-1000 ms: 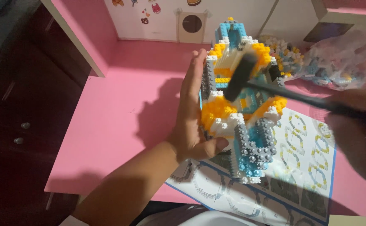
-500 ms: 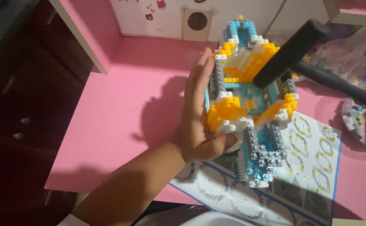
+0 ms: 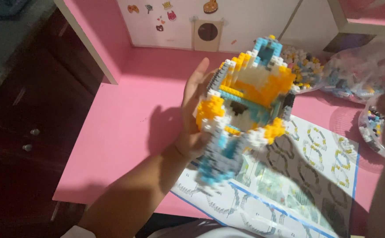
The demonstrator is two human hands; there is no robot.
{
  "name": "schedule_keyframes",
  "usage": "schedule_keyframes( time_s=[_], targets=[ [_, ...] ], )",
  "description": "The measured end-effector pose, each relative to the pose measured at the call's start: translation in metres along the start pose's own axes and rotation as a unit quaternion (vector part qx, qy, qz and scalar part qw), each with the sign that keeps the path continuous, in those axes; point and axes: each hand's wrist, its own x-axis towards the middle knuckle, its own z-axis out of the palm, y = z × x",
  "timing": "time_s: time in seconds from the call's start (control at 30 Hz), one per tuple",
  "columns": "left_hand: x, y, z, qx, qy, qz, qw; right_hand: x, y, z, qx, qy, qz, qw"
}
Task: Assembling a robot model using small interlocking plastic blocks and a small hammer.
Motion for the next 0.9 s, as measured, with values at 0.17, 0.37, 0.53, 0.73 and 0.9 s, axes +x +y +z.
schedule_keyframes(
  time_s=[0.17, 0.37, 0.53, 0.73, 0.9],
  targets=[
    [0.007, 0.011, -0.010, -0.143, 0.008, -0.102, 0.984, 0.010, -0.078, 0.071, 0.132, 0.079, 0.087, 0.984],
    [0.011, 0.008, -0.006, -0.137, 0.023, -0.126, 0.982, 0.001, -0.080, 0.081, 0.228, 0.097, 0.110, 0.963],
    [0.011, 0.011, -0.009, -0.136, 0.042, -0.150, 0.978, -0.005, -0.083, 0.080, 0.187, 0.052, 0.086, 0.977],
    [0.010, 0.015, -0.027, -0.132, 0.063, -0.172, 0.974, -0.004, -0.084, 0.088, 0.164, 0.046, 0.077, 0.982],
    [-0.056, -0.038, -0.148, -0.141, 0.071, -0.194, 0.968, -0.005, -0.088, 0.093, 0.229, 0.101, 0.111, 0.962]
  ],
)
